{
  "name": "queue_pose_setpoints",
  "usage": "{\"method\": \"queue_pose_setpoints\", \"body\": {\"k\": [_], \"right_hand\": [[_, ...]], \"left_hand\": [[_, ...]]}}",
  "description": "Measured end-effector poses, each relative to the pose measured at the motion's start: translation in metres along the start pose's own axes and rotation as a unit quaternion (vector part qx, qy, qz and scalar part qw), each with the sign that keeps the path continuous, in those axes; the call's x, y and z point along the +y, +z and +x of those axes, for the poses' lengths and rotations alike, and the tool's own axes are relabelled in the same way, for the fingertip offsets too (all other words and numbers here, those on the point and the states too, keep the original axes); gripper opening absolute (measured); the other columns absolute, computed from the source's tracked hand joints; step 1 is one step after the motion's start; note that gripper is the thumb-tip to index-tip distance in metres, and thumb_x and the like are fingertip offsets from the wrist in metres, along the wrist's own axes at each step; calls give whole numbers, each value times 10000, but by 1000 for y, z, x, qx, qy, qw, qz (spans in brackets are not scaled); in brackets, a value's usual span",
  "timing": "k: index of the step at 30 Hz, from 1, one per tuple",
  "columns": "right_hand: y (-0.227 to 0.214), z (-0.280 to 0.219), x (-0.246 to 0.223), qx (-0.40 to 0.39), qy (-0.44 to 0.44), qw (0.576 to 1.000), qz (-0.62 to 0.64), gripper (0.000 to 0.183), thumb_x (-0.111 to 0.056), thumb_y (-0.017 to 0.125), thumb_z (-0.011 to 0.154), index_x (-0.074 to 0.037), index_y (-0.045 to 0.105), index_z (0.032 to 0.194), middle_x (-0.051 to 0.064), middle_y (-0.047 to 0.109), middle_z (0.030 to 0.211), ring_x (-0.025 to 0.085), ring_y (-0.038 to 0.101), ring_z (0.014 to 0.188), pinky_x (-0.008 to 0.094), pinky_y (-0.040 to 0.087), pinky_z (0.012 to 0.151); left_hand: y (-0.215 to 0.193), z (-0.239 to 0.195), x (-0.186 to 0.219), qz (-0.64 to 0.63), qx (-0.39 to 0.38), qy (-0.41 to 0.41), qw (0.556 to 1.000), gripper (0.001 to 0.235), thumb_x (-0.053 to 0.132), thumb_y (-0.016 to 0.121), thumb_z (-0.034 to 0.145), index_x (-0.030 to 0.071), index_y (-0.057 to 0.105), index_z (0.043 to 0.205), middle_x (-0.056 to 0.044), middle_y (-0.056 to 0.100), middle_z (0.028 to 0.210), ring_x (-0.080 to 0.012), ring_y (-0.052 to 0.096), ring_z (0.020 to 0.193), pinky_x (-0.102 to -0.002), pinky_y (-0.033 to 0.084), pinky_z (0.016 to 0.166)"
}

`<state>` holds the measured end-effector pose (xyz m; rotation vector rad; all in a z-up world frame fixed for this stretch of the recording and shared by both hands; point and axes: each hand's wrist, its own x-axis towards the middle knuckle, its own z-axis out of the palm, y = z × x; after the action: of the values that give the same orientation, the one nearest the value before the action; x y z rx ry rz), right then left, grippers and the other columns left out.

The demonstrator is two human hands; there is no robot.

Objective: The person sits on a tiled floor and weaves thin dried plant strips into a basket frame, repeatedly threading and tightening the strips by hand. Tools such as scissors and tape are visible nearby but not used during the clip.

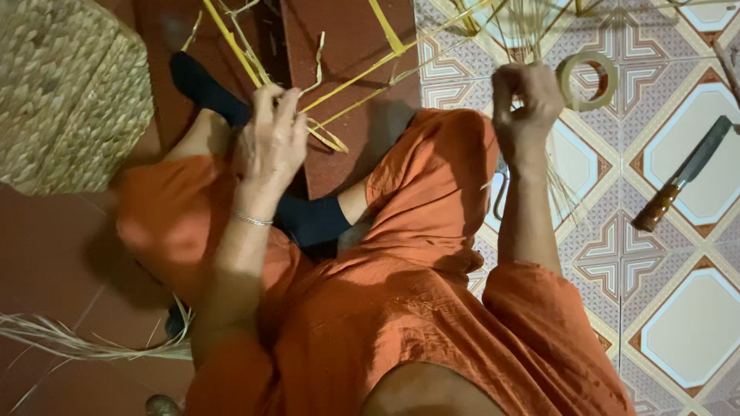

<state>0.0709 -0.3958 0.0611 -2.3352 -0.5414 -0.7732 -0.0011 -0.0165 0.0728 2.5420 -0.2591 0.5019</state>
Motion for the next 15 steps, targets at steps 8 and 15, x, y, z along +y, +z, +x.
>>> {"method": "queue_pose_setpoints", "body": {"k": [8, 15], "right_hand": [[28, -15, -37, -59, -14, 996, 69, 245, 93, 786, 929, -58, 714, 1108, 100, 635, 903, 229, 663, 746, 326, 530, 617], [10, -58, 13, -88, 21, 995, 47, 272, 15, 827, 943, -51, 702, 1175, 115, 673, 1001, 243, 695, 830, 343, 564, 671]], "left_hand": [[96, 21, 37, -515, -72, -142, 842, 438, 183, 621, 1019, 69, 489, 1421, -65, 657, 1137, -103, 661, 807, -260, 705, 737], [108, 36, 46, -664, 24, -166, 729, 203, 204, 625, 1083, 18, 657, 1157, -129, 738, 988, -180, 750, 855, -335, 662, 748]]}}
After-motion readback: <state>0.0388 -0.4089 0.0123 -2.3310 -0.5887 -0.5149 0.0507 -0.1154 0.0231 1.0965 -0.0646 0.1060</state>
